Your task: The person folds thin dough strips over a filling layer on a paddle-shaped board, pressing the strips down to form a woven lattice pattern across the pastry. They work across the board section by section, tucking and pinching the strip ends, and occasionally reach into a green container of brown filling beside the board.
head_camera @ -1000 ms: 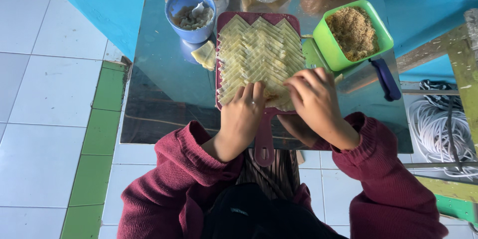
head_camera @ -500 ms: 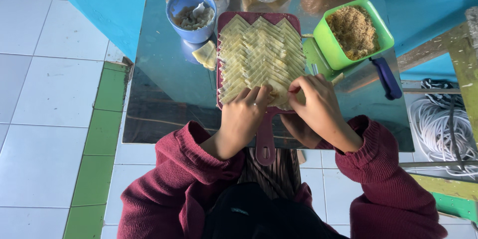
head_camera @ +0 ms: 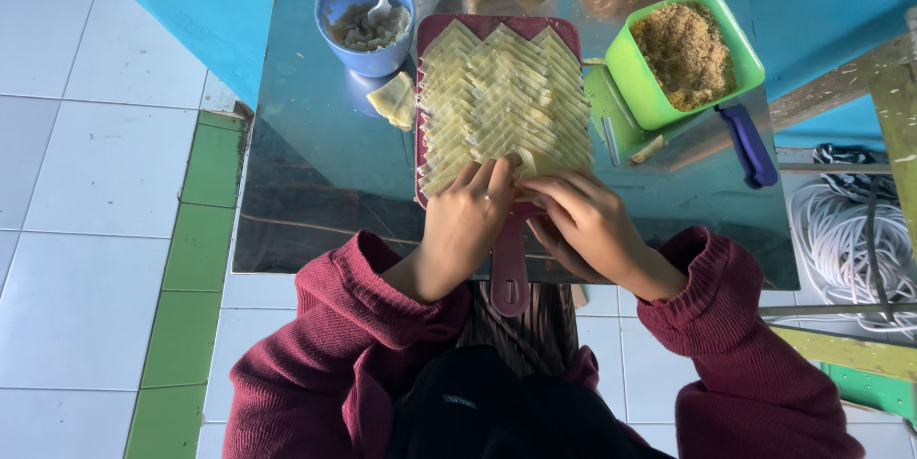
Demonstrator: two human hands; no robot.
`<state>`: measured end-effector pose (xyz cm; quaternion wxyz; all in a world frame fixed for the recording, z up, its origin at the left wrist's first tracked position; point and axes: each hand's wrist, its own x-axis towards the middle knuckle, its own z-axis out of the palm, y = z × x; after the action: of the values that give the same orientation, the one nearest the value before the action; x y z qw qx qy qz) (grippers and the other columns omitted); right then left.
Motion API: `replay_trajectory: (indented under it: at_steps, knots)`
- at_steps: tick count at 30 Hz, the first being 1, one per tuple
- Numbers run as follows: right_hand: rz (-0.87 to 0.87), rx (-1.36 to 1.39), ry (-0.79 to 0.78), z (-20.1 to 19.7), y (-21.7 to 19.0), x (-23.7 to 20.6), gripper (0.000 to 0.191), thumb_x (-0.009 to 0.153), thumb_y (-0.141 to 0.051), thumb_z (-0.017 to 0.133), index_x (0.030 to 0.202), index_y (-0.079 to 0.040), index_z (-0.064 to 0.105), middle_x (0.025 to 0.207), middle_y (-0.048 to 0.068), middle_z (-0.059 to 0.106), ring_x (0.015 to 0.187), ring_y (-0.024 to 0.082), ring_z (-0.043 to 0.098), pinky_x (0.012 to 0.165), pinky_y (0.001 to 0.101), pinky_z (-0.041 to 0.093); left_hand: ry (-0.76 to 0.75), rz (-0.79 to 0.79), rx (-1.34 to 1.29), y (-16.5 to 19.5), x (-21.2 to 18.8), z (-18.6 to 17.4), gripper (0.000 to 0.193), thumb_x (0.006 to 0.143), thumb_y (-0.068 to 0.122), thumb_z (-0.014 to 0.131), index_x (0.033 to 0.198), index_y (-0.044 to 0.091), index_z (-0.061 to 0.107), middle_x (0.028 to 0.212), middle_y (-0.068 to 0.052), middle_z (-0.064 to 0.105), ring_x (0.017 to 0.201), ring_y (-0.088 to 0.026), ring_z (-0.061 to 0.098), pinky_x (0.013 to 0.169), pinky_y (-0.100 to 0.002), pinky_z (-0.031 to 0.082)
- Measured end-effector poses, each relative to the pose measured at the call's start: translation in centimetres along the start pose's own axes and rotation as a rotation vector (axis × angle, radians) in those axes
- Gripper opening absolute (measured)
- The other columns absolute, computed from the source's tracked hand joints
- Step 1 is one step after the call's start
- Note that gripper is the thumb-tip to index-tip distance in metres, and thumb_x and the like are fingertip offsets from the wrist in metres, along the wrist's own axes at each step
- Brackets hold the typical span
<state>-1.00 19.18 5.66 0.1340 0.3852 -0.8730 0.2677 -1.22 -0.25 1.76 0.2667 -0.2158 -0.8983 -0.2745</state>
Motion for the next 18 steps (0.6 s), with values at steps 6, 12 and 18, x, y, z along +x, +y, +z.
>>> replay_trajectory:
  at_steps: [6, 12, 18]
  knots:
    - [-0.125, -0.203, -0.015, 0.1, 0.3, 0.2, 0.038, 0.089, -0.014, 0.074, 0.123, 0.001, 0.067, 0.119, 0.013, 0.068, 0.109, 0.030, 0.059, 0.097, 0.0398, 0.050, -0.047, 0.016, -0.032, -0.6, 0.0, -0.2, 0.021, 0.097, 0.021, 0.071, 0.107, 0.008, 0.059, 0.088, -0.004, 0.068, 0.085, -0.021, 0.069, 0.069, -0.034, 0.056]
    - [-0.155, -0.322, -0.031, -0.1, 0.7, 0.3, 0.041, 0.088, -0.022, 0.072, 0.125, -0.003, 0.070, 0.117, 0.008, 0.067, 0.115, 0.028, 0.056, 0.100, 0.0410, 0.045, -0.028, 0.267, -0.054, -2.6, 0.2, -2.2, 0.027, 0.083, 0.015, 0.069, 0.109, 0.008, 0.064, 0.099, -0.003, 0.070, 0.094, -0.022, 0.067, 0.087, -0.036, 0.053]
    - [-0.180, -0.330, -0.047, 0.1, 2.0, 0.6, 0.034, 0.086, -0.014, 0.074, 0.120, -0.008, 0.072, 0.118, 0.003, 0.069, 0.120, 0.026, 0.055, 0.103, 0.0400, 0.046, -0.119, 0.345, 0.040, -3.4, 0.3, -1.6, 0.021, 0.084, 0.011, 0.070, 0.104, 0.008, 0.066, 0.093, -0.003, 0.068, 0.091, -0.021, 0.069, 0.083, -0.036, 0.055]
